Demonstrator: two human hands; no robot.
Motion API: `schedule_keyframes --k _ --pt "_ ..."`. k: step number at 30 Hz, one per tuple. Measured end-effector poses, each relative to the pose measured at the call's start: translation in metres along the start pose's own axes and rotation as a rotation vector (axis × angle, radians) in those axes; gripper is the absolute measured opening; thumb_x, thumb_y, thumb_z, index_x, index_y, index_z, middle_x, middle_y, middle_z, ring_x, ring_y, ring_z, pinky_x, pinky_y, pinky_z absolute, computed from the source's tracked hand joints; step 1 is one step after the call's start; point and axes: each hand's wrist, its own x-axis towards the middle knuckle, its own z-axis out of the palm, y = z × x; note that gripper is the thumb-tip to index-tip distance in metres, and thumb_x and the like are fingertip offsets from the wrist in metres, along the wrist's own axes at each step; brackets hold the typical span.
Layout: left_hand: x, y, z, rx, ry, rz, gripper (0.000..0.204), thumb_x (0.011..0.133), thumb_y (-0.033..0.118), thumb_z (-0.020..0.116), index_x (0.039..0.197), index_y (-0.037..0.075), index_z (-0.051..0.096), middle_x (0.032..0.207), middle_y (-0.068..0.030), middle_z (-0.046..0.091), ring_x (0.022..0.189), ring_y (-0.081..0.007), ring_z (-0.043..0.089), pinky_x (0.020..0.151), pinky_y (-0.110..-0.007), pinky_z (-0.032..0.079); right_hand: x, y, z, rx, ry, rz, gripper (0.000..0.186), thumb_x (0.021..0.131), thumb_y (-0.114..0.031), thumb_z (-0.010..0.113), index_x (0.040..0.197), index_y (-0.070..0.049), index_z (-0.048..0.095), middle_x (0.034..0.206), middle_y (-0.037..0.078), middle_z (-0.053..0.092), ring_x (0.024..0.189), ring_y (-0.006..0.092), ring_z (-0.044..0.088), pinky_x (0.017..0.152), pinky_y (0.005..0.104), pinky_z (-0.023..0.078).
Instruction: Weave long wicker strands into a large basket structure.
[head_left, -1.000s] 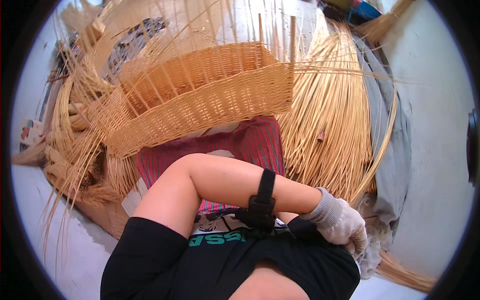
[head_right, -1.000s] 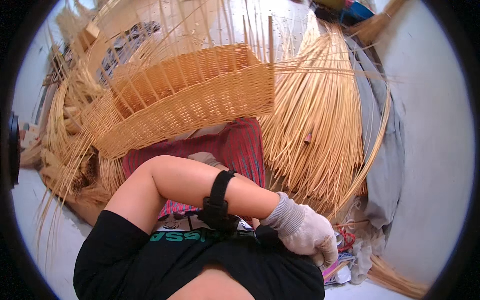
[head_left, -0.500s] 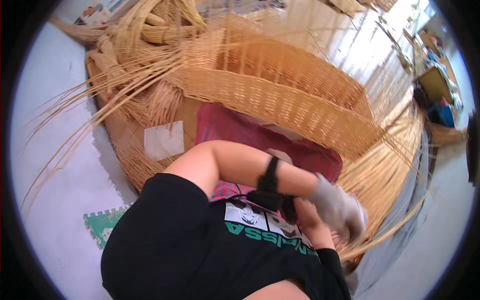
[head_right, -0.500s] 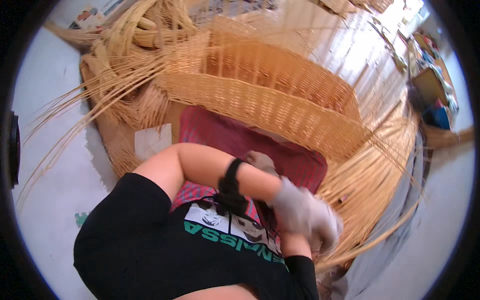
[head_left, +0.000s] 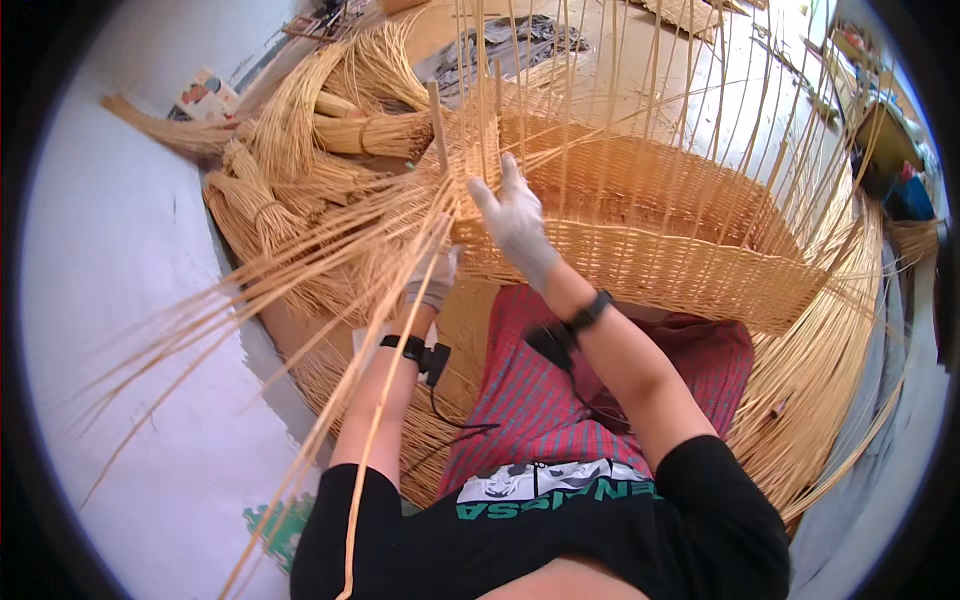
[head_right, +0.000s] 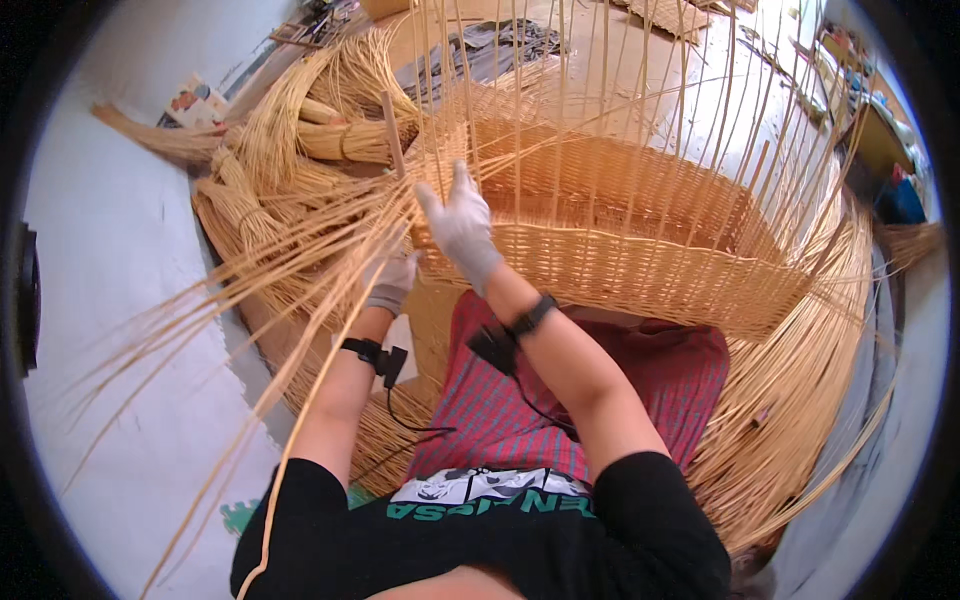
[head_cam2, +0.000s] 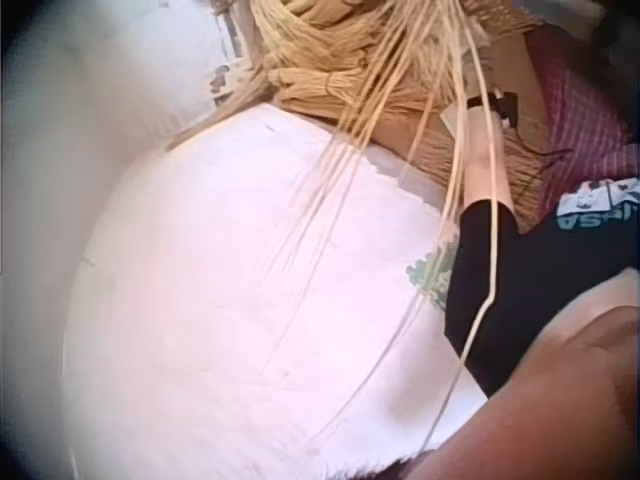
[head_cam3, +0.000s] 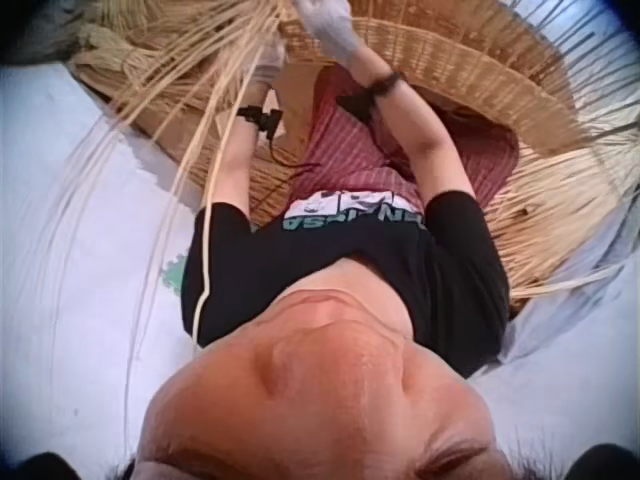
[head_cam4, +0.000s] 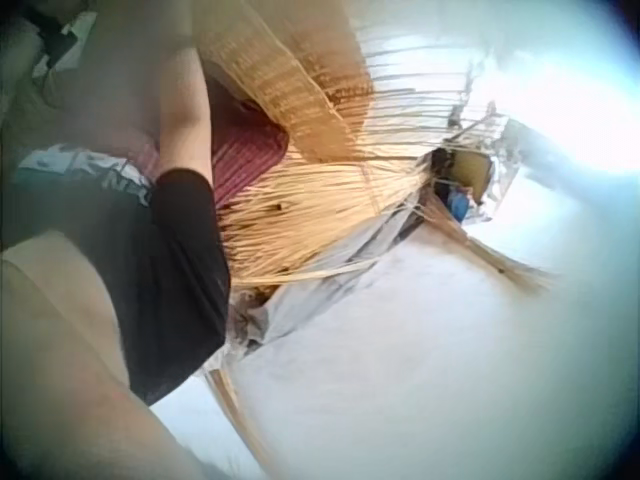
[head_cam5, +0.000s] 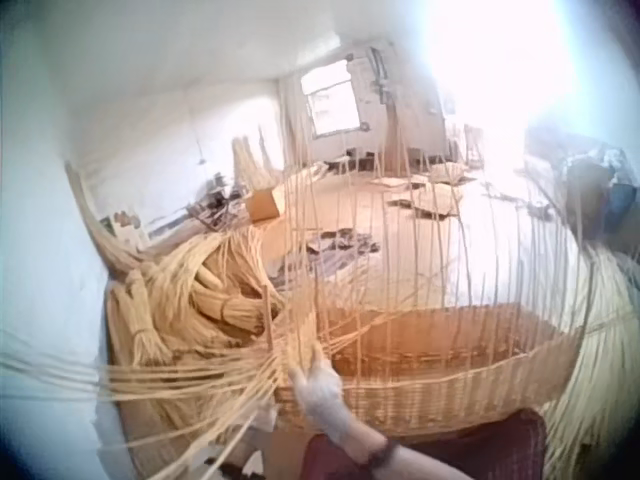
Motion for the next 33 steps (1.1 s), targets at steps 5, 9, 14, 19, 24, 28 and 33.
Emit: schedule_keyframes --k 5,9,14,19,24,28,33 --pt "0.009 -0.016 -0.003 0.043 -0.027 0.236 0.081 0.087 0.049 0.073 0.154 0.016 0.041 0.148 -0.0227 0.051 0.134 -0.0394 0.051 0.11 -0.048 0.043 0.069 0.017 0.056 0.12 0.211 0.74 0.142 0.065 -0.065 0.086 0.16 0.003 0.005 0.161 0.033 0.022 0.149 0.043 0.028 0.122 0.0442 0.028" --pt "0.01 -0.018 -0.014 0.007 -0.151 0.213 0.082 0.086 0.051 0.073 0.153 0.015 0.042 0.147 -0.0218 0.052 0.134 -0.0384 0.052 0.11 -0.048 0.043 0.069 0.04 0.072 0.108 0.361 0.746 0.135 0.068 -0.063 0.086 0.161 -0.003 0.01 0.157 0.033 0.03 0.146 0.044 0.034 0.119 0.0469 0.032" --pt "0.019 -0.011 -0.028 -0.024 -0.252 0.195 0.083 0.085 0.053 0.074 0.151 0.013 0.044 0.146 -0.0206 0.053 0.133 -0.0373 0.052 0.11 -0.047 0.043 0.056 0.035 0.084 0.23 0.432 0.312 0.085 0.085 -0.044 0.08 0.144 -0.002 0.038 0.127 0.019 0.048 0.111 0.0265 0.05 0.094 0.038 0.043" --pt "0.028 -0.014 -0.03 -0.049 -0.342 0.18 0.083 0.084 0.055 0.074 0.15 0.012 0.046 0.145 -0.0193 0.054 0.132 -0.0361 0.053 0.11 -0.046 0.044 0.066 0.003 0.055 0.46 0.102 0.194 0.038 0.097 -0.037 0.069 0.093 0.0 0.074 0.065 0.001 0.06 0.06 0.0088 0.054 0.059 0.0253 0.046" --pt "0.037 -0.013 -0.033 -0.077 -0.407 0.175 0.085 0.083 0.057 0.075 0.148 0.01 0.048 0.145 -0.0181 0.055 0.131 -0.0349 0.054 0.109 -0.045 0.044 0.087 -0.025 0.043 -0.032 0.242 -0.22 0.049 0.097 -0.04 0.069 0.124 0.0 0.064 0.093 0.006 0.07 0.081 0.0101 0.062 0.072 0.0257 0.051" --pt "0.042 -0.009 -0.038 -0.088 -0.476 0.155 0.086 0.082 0.058 0.075 0.147 0.009 0.049 0.144 -0.0172 0.056 0.131 -0.034 0.055 0.109 -0.044 0.044 0.053 -0.003 0.033 0.829 0.272 -0.339 0.046 0.104 -0.032 0.057 0.139 -0.003 0.05 0.113 0.008 0.066 0.091 0.0151 0.064 0.079 0.0265 0.051" --pt "0.055 -0.022 -0.026 -0.163 -0.499 0.164 0.085 0.079 0.058 0.077 0.142 0.007 0.052 0.138 -0.0172 0.06 0.127 -0.0311 0.057 0.106 -0.043 0.048 -0.042 0.085 -0.05 1.214 -0.053 -0.23 0.027 0.108 -0.024 0.049 0.125 -0.005 0.056 0.102 0.008 0.066 0.088 0.0198 0.066 0.082 0.033 0.057"
